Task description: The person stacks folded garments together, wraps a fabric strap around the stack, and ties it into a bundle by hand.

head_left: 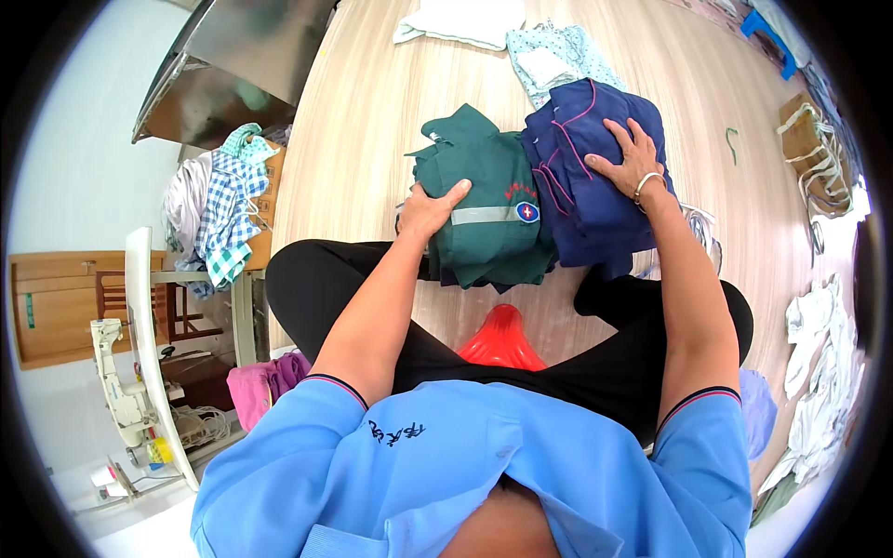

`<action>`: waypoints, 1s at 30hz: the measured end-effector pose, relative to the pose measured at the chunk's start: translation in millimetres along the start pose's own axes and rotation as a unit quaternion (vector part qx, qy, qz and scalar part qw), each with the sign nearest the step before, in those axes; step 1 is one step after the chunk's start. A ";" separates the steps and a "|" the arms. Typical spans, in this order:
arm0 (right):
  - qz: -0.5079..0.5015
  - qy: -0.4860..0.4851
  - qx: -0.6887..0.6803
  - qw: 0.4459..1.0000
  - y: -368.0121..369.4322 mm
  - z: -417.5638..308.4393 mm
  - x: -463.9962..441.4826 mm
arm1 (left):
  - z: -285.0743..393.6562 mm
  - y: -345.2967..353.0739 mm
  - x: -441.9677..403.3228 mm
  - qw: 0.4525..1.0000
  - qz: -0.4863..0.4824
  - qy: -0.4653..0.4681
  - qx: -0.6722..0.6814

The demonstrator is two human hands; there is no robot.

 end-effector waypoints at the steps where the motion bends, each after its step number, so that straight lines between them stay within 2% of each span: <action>1: 0.007 -0.015 -0.013 1.000 -0.1 2.5 -2.5 | -0.6 -4.7 0.3 1.000 0.014 -0.006 0.005; 4: 0.020 -0.027 -0.015 0.999 -7.3 -3.3 4.1 | -10.4 -20.5 -8.0 1.000 -0.008 -0.016 0.022; 6: 0.024 -0.018 -0.005 1.000 -10.3 -1.7 8.3 | -20.2 -46.2 -12.9 0.997 0.061 -0.034 0.022; 8: 0.043 -0.052 -0.028 0.997 -15.8 -1.7 6.9 | -21.0 -74.0 -14.4 0.992 0.120 -0.011 0.043; 12: 0.015 -0.076 -0.051 0.996 -19.2 10.8 -6.7 | 18.4 -95.0 4.4 0.985 0.164 0.036 -0.041; 13: -0.009 -0.065 -0.041 0.997 -29.2 7.7 -2.5 | 44.3 -101.0 25.4 0.944 0.264 0.063 -0.187; 14: -0.034 -0.054 -0.031 0.997 -38.8 4.5 2.4 | 70.4 -99.1 44.6 0.871 0.356 0.088 -0.326; 15: -0.024 -0.039 -0.043 0.998 -51.6 4.6 8.7 | 87.3 -89.2 51.9 0.825 0.411 0.162 -0.353; 16: -0.023 -0.034 -0.044 0.998 -55.1 10.2 10.7 | 103.4 -81.5 56.3 0.826 0.408 0.166 -0.353; 17: -0.002 -0.027 -0.040 0.999 -61.6 17.4 12.3 | 112.1 -61.9 43.2 0.922 0.262 0.206 -0.198; 18: 0.021 -0.020 -0.036 0.999 -67.6 25.8 13.5 | 128.0 -32.1 39.7 0.967 0.100 0.232 -0.034; 20: 0.018 -0.008 -0.083 0.996 -63.7 47.2 13.6 | 141.7 34.3 43.9 0.985 -0.082 0.121 0.097; 22: -0.013 0.070 -0.099 0.993 -51.2 74.3 15.6 | 145.5 86.4 52.5 0.972 -0.162 0.021 0.170; 24: -0.072 0.078 -0.139 0.985 -39.1 80.3 21.7 | 142.7 127.7 52.5 0.960 -0.205 -0.038 0.185; 27: -0.117 0.134 -0.214 0.961 -34.3 70.0 37.9 | 147.0 146.2 48.8 0.954 -0.176 -0.042 0.241; 29: -0.042 0.059 -0.138 0.988 -44.1 59.3 27.9 | 144.8 153.6 37.2 0.946 -0.178 -0.047 0.268; 30: -0.042 0.059 -0.141 0.987 -46.3 55.5 27.1 | 150.7 148.2 35.8 0.941 -0.166 -0.022 0.293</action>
Point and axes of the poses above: each hand's wrist, its own x-axis away from the middle knuckle, its own y-axis out of the palm, z = x × y, the point moved 9 cm from there along -x, towards the middle knuckle, and after that the axes turned 5 degrees about -z, right-handed, at the moved point
